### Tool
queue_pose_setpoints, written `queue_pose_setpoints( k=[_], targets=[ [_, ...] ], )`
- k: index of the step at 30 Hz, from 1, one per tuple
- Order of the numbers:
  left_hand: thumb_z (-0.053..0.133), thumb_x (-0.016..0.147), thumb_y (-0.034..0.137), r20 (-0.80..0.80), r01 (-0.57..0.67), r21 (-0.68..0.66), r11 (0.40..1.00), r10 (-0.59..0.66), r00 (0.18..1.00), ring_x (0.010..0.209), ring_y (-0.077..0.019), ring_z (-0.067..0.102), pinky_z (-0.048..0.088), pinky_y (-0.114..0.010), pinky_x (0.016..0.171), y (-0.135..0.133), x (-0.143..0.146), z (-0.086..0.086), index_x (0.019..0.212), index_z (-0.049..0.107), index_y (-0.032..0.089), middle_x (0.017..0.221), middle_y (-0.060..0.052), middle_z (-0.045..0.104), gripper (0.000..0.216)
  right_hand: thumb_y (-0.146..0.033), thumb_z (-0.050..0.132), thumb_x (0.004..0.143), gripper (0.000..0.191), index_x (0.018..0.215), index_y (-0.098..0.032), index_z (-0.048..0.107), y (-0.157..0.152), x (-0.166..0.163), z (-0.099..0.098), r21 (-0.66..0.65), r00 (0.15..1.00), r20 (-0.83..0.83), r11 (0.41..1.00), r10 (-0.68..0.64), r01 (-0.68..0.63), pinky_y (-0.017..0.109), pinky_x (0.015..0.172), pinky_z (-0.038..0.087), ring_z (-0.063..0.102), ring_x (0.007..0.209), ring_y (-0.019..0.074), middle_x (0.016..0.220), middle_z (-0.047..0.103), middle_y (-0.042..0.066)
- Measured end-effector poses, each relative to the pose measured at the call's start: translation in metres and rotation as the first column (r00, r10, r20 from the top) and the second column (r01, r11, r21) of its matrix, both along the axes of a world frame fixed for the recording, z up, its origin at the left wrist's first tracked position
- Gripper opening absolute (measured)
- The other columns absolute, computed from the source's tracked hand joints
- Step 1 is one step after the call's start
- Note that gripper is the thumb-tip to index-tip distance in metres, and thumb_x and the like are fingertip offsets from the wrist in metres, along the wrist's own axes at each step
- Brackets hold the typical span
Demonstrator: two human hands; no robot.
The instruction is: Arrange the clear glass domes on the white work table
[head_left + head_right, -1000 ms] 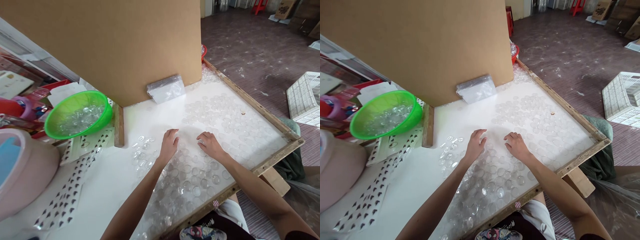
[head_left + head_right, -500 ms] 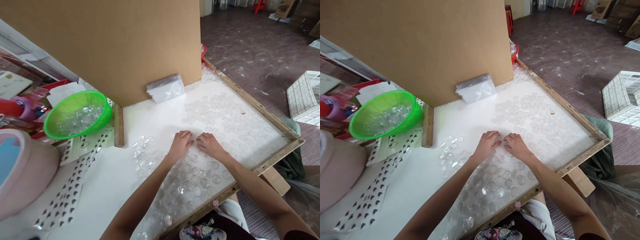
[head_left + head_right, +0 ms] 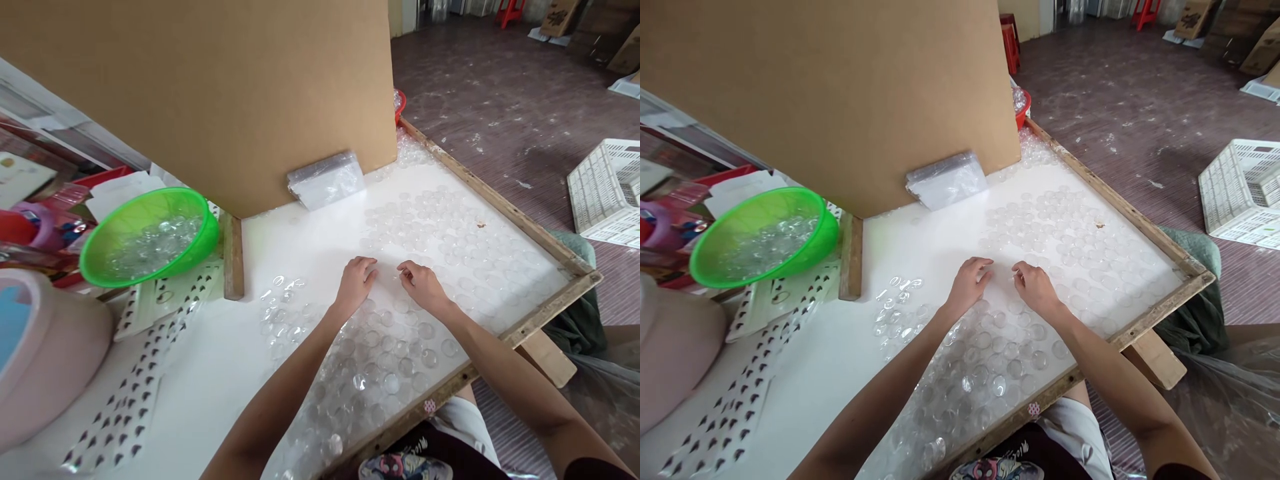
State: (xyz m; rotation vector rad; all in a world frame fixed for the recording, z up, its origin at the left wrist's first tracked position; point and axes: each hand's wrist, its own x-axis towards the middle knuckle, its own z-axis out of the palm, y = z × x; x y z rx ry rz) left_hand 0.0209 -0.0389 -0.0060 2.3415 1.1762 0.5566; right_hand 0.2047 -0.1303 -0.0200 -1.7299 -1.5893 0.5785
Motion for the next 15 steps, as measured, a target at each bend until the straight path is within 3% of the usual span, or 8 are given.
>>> queue_pose_setpoints(
  k=[4,8,11,15],
  targets=[
    [0.048,0.097,0.025,-0.079,0.128,0.116,0.985,-0.120,0.990,0.136,-0.0252,0.049,0.039,-0.045,0.114,-0.014,0.006,-0.004,0.134,0.056,0.021,0.146,-0.010,0.054,0.038,-0.014,0.054,0.089,0.013,0.095,-0.022,0.064,0.001,0.005,0.004,0.132,0.998,0.064,0.991,-0.021,0.013,0.036,0.084,0.049,0.064,0.082,0.0196,0.096,0.069,0.005],
    [0.048,0.100,0.042,-0.212,0.273,0.072,0.959,-0.253,0.944,0.153,-0.0287,0.021,0.025,-0.052,0.122,-0.033,0.019,-0.016,0.157,0.024,0.021,0.164,-0.015,0.025,0.066,-0.017,0.052,0.091,0.014,0.094,-0.021,0.065,0.002,0.015,0.009,0.188,0.998,0.004,0.980,-0.065,0.063,0.035,0.081,0.049,0.062,0.076,0.0184,0.095,0.068,0.005],
    [0.046,0.098,0.053,-0.288,0.258,0.083,0.963,-0.225,0.931,0.154,-0.0328,0.009,0.018,-0.058,0.122,-0.033,0.029,-0.024,0.160,0.015,0.018,0.166,-0.019,0.015,0.077,-0.021,0.049,0.093,0.015,0.094,-0.021,0.065,0.002,0.020,0.012,0.208,0.996,-0.033,0.974,-0.088,0.093,0.034,0.076,0.050,0.061,0.072,0.0173,0.094,0.067,0.006],
    [0.040,0.099,0.058,-0.349,0.173,0.047,0.984,-0.146,0.926,0.154,-0.0323,0.005,0.011,-0.055,0.124,-0.012,0.044,-0.021,0.160,0.012,0.015,0.166,-0.019,0.011,0.080,-0.024,0.049,0.093,0.016,0.092,-0.021,0.064,0.002,0.024,0.016,0.208,0.990,-0.089,0.970,-0.111,0.127,0.031,0.070,0.050,0.061,0.070,0.0163,0.092,0.067,0.005]
  ],
)
